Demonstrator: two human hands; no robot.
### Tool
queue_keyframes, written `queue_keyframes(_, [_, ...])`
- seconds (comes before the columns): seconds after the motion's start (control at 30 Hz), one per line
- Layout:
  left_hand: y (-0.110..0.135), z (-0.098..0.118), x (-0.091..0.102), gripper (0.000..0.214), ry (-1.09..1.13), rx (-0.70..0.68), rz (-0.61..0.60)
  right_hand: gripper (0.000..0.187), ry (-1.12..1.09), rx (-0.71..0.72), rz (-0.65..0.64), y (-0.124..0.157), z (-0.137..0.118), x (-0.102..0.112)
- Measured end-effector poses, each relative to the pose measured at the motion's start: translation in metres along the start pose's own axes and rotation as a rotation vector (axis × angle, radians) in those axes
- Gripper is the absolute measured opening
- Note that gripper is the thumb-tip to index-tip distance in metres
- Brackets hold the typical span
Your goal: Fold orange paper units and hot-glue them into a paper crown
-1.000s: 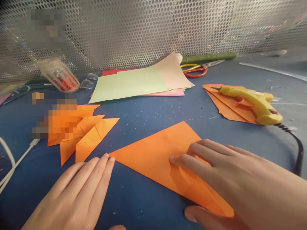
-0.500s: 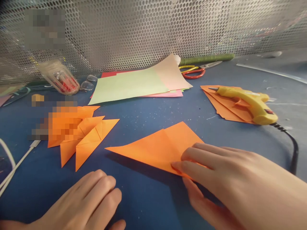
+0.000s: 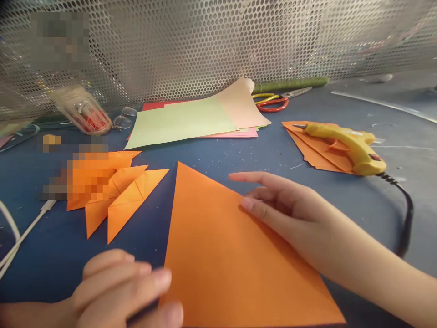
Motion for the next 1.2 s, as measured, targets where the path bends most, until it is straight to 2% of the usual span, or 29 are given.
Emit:
queue_keyframes(0.03, [-0.006, 0.000, 0.008, 0.037, 0.005, -0.052, 0.044, 0.061, 0.128, 0.060, 0.010, -0.001, -0.008, -0.002])
queue_keyframes(0.1, [-0.019, -0.010, 0.006, 0.046, -0.010, -0.022, -0.071, 0.045, 0.370, 0.215, 0.029, 0.003, -0.026, -0.010])
queue_keyframes(0.13, [-0.023, -0.014, -0.001, 0.058, -0.002, -0.029, -0.194, 0.041, 0.453, 0.292, 0.031, 0.007, -0.033, -0.014])
queue_keyframes(0.3, [-0.022, -0.026, -0.017, 0.101, 0.128, 0.013, -0.353, 0.035, 0.643, 0.543, -0.024, 0.021, -0.045, -0.029])
queue_keyframes(0.43, [-0.019, -0.034, -0.027, 0.107, 0.200, 0.102, -0.508, 0.027, 0.740, 0.671, -0.028, 0.021, -0.047, -0.028])
queue_keyframes(0.5, [-0.022, -0.035, -0.025, 0.104, 0.216, 0.115, -0.514, 0.024, 0.761, 0.722, -0.074, 0.023, -0.049, -0.032])
queue_keyframes(0.57, [-0.025, -0.034, -0.022, 0.099, 0.221, 0.106, -0.474, 0.030, 0.784, 0.802, -0.161, 0.029, -0.053, -0.040])
queue_keyframes(0.7, [-0.025, -0.031, -0.019, 0.081, 0.217, 0.064, -0.376, 0.073, 0.831, 0.908, -0.265, 0.042, -0.062, -0.053])
queue_keyframes(0.77, [-0.024, -0.030, -0.019, 0.077, 0.205, 0.052, -0.347, 0.084, 0.869, 0.914, -0.305, 0.044, -0.063, -0.057])
queue_keyframes(0.87, [-0.024, -0.028, -0.019, 0.089, 0.196, 0.033, -0.330, 0.071, 0.856, 0.917, -0.299, 0.045, -0.061, -0.058])
queue_keyframes(0.93, [-0.028, -0.026, -0.017, 0.104, 0.196, 0.007, -0.333, 0.048, 0.763, 0.931, -0.286, 0.045, -0.059, -0.056])
queue_keyframes(1.0, [-0.035, -0.022, -0.013, 0.110, 0.181, -0.048, -0.346, 0.025, 0.632, 0.945, -0.282, 0.045, -0.059, -0.051])
queue_keyframes(1.07, [-0.041, -0.020, -0.009, 0.095, 0.159, -0.110, -0.378, 0.016, 0.514, 0.915, -0.314, 0.043, -0.060, -0.046])
queue_keyframes(1.13, [-0.045, -0.024, -0.002, 0.056, 0.165, -0.077, -0.387, 0.011, 0.441, 0.868, -0.375, 0.041, -0.063, -0.044])
queue_keyframes(1.17, [-0.047, -0.026, 0.003, 0.043, 0.174, -0.068, -0.354, 0.010, 0.424, 0.862, -0.410, 0.041, -0.065, -0.044])
queue_keyframes(1.2, [-0.047, -0.026, 0.009, 0.038, 0.177, -0.073, -0.317, 0.017, 0.415, 0.874, -0.436, 0.043, -0.067, -0.045])
Point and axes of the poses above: each hand's wrist, its own y-axis away from the middle knuckle, its own x-axis out of the back of the hand, z = x × y, the point moved 8 cm from there along -y, towards the middle knuckle, and after that the axes turned 5 degrees about -z, right-handed, at the moved point
